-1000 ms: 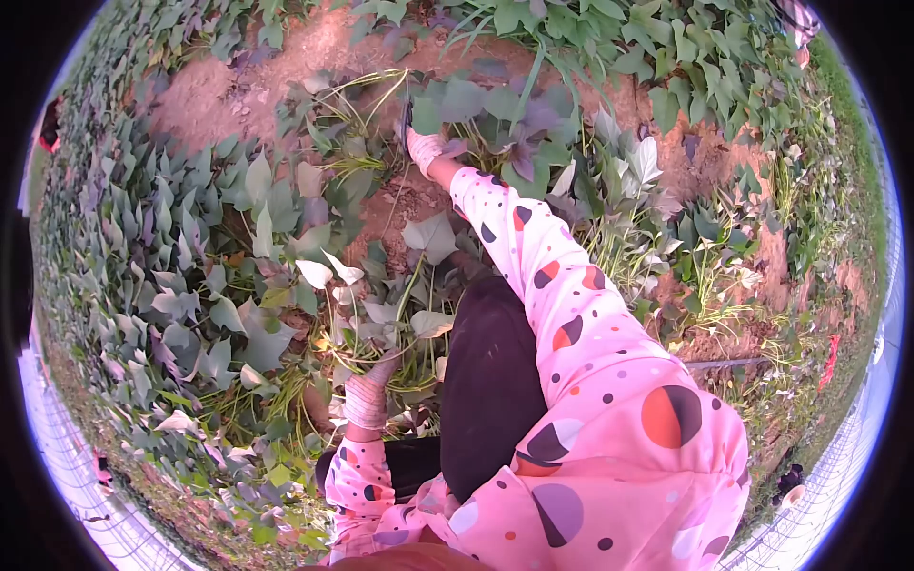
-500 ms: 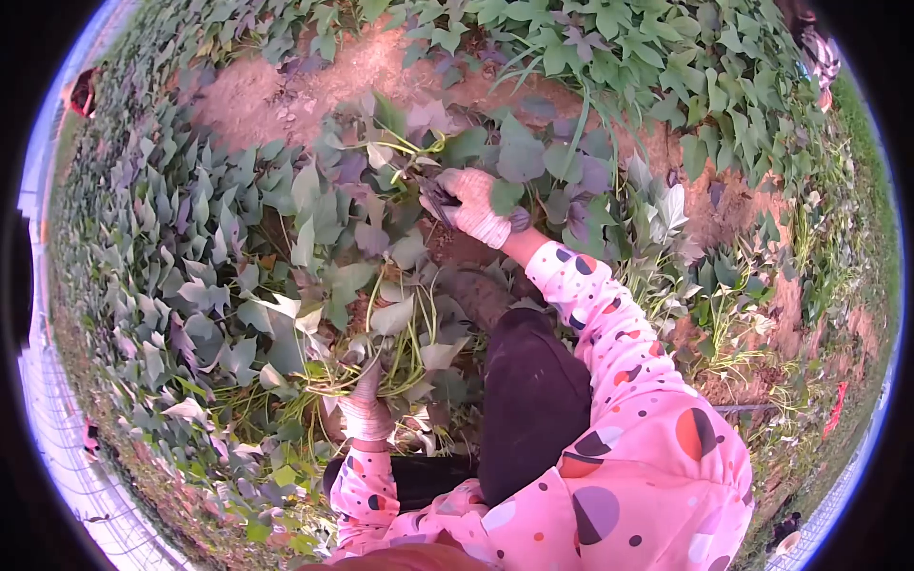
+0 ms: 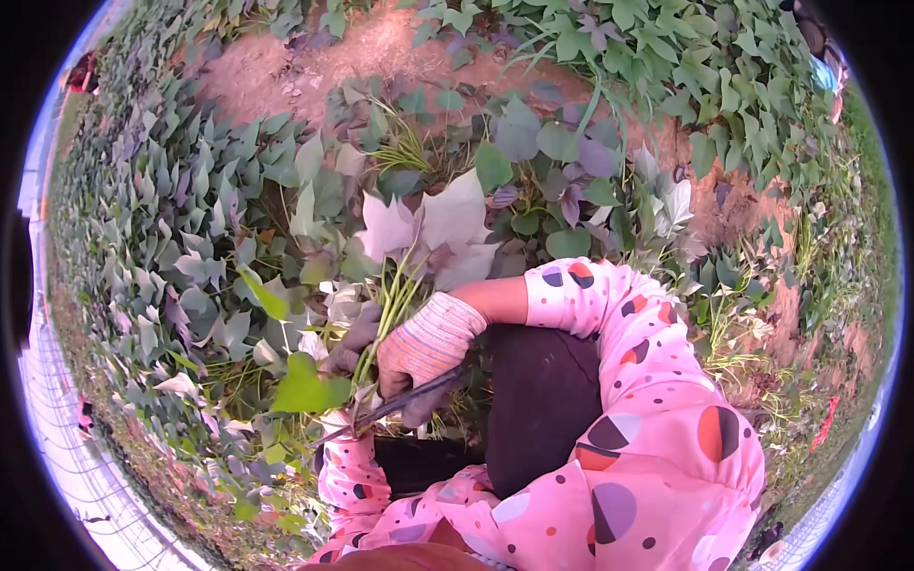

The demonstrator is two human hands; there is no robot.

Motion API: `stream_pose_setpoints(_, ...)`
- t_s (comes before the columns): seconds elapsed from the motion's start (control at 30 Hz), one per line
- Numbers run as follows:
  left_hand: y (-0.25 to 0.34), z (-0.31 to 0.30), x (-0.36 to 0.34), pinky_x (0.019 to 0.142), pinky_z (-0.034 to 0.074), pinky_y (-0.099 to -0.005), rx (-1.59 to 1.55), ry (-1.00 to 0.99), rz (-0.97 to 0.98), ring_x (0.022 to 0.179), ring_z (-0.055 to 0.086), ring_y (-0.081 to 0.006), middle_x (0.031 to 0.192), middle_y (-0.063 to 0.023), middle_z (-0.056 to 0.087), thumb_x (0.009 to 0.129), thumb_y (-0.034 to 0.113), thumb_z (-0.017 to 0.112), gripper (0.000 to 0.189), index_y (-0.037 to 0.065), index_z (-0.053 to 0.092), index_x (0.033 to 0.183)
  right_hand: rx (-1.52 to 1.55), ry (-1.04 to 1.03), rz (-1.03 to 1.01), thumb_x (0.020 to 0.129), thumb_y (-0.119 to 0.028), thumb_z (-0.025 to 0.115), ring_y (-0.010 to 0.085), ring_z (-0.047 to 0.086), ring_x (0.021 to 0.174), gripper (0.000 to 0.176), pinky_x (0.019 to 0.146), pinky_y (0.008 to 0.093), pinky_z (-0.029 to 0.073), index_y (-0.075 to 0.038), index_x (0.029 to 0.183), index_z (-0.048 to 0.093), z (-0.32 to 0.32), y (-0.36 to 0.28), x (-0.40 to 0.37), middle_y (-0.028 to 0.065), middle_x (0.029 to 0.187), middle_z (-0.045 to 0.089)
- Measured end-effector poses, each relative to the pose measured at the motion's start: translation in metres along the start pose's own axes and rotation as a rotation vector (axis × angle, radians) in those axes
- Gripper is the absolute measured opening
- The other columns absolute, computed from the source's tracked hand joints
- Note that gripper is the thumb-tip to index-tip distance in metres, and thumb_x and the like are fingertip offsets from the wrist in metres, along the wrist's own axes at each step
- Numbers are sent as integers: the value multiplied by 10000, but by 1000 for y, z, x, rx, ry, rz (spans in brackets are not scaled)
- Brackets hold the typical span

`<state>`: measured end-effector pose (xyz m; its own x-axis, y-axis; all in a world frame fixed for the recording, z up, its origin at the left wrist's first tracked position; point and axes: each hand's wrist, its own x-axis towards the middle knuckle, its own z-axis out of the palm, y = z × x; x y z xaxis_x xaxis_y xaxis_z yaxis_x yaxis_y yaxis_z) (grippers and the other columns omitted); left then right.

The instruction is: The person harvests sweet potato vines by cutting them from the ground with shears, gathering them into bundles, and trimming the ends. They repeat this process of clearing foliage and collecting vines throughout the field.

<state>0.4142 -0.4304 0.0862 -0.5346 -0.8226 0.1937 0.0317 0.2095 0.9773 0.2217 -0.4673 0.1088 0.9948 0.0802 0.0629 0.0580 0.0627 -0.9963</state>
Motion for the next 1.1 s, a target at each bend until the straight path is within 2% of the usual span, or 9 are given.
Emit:
stream_pose_setpoints(0.17,-24,-14,-33,695,472,-373,-462,80,-263,700,556,-260,734,-106,561,683,118,733,246,75,500,749,-179,-82,-8,840,-329,627,236,527,613,356,593,372,425,27,833,615,2,29,-14,164,676,591)
stream_pose_setpoints(0.27,4,-41,-50,600,493,-295,-283,766,-461,684,569,-176,838,-58,584,801,130,658,200,32,590,961,-132,402,350,823,-302,629,264,570,678,307,638,377,447,2,864,629,-17,61,-64,171,745,623)
stream_pose_setpoints(0.4,-5,-94,-79,746,546,-388,-421,941,-400,815,613,-225,931,-78,614,686,380,741,579,6,587,1100,-532,1469,894,770,-293,629,356,618,809,294,697,423,481,-51,935,614,-71,178,-117,175,793,639)
stream_pose_setpoints(0.5,-3,-97,-76,754,541,-377,-396,950,-398,873,612,-220,1011,-98,610,727,331,712,588,10,547,1191,-701,1530,1090,790,-189,583,335,619,937,260,785,429,490,-66,1019,593,-104,198,-138,174,1036,625)
stream_pose_setpoints(0.67,18,-69,-47,768,518,-329,-297,921,-443,835,595,-183,980,-87,590,795,176,651,512,11,476,1248,-897,1167,1363,785,-82,549,343,630,893,185,754,413,504,-85,959,613,-116,236,-145,161,940,654)
stream_pose_setpoints(0.87,11,-63,-54,705,495,-253,-205,824,-452,777,566,-124,903,-16,550,792,155,694,425,-22,537,1145,-305,1951,601,745,-197,682,255,620,674,256,599,351,483,-39,938,623,-75,184,-168,129,790,646)
stream_pose_setpoints(0.9,-3,-75,-65,736,492,-277,-232,697,-478,811,562,-139,917,-32,549,799,161,678,390,-26,554,1118,48,1930,311,732,-202,711,180,608,597,256,548,306,474,-41,914,628,-61,143,-161,90,723,639)
stream_pose_setpoints(1.03,15,-32,-17,887,435,-353,351,372,-206,1005,554,-225,1182,-179,520,767,252,674,394,-28,586,1030,141,1357,343,740,-198,733,72,549,508,237,467,225,421,-32,865,619,-27,32,-100,12,586,588)
stream_pose_setpoints(1.1,25,-7,-15,825,452,-374,127,333,-377,840,600,-226,929,-97,632,679,190,756,381,13,622,988,146,1055,231,739,-243,751,68,569,572,279,505,233,444,-47,883,615,-14,19,-55,19,637,620)
